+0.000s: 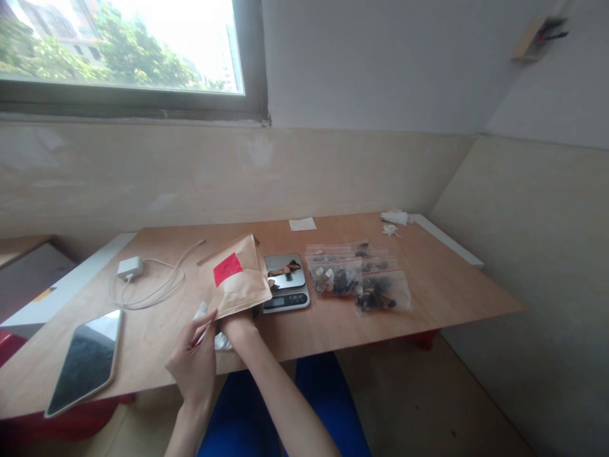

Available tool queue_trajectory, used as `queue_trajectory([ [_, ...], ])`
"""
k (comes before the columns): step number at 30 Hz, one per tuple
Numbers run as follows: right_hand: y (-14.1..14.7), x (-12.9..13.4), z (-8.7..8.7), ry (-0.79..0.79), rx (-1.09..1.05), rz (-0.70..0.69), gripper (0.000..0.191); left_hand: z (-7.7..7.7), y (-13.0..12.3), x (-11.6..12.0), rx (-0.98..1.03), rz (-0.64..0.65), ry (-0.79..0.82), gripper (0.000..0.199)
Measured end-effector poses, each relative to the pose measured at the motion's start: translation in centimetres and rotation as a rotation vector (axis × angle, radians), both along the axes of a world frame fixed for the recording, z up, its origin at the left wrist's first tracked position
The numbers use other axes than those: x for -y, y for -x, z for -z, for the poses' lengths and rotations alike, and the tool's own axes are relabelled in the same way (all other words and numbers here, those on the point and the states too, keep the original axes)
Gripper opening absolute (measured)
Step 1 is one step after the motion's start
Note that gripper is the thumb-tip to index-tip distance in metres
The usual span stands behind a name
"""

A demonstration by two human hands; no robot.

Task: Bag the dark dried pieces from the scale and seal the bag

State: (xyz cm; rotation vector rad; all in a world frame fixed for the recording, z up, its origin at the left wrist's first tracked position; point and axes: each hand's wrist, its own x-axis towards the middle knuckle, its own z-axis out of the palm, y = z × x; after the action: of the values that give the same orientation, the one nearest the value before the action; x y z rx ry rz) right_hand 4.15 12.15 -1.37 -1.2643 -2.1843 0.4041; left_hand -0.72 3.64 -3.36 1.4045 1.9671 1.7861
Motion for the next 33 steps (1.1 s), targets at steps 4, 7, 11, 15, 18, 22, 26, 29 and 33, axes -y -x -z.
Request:
queue_trajectory([
  [4, -0.6, 0.9, 0.7, 0.053, -0.063, -0.028, 0.030, -0.8, -0.1, -0.4, -0.003, -0.014, -0.007, 0.020],
  [7, -1.3, 1.6, 1.2, 0.067, -0.134, 0.016, 0.039, -1.5, 0.0, -0.8, 0.010, -0.045, 0.000, 0.019],
  [11, -2.1, 1.9, 1.4, 0.110, -0.368, 0.085, 0.046, -2.3, 0.1, -1.3, 0.037, -0.056, -0.005, 0.018],
  [15, -2.3, 2.0, 0.9, 0.167, -0.486, 0.023, 0.042, -3.0, 0.1, -1.6, 0.061, -0.053, -0.012, 0.018],
  [18, -2.4, 2.2, 0.6, 0.224, -0.477, -0.015, 0.037, -3.4, 0.2, -1.7, 0.056, -0.057, -0.007, 0.019],
  [22, -2.7, 2.4, 0.5, 0.253, -0.441, -0.051, 0.033, -3.7, 0.2, -1.9, 0.040, -0.069, -0.001, 0.020],
  [26, -2.8, 2.4, 0.5, 0.191, -0.365, -0.045, 0.033, -3.7, 0.2, -2.1, 0.034, -0.049, 0.000, 0.019],
  [29, -2.8, 2.3, 0.3, 0.120, -0.317, -0.028, 0.035, -3.6, 0.2, -2.3, 0.027, -0.009, -0.009, 0.019],
  [33, -3.0, 2.2, -0.4, 0.033, -0.248, 0.002, 0.034, -3.7, 0.1, -2.4, 0.015, 0.018, 0.008, 0.019],
])
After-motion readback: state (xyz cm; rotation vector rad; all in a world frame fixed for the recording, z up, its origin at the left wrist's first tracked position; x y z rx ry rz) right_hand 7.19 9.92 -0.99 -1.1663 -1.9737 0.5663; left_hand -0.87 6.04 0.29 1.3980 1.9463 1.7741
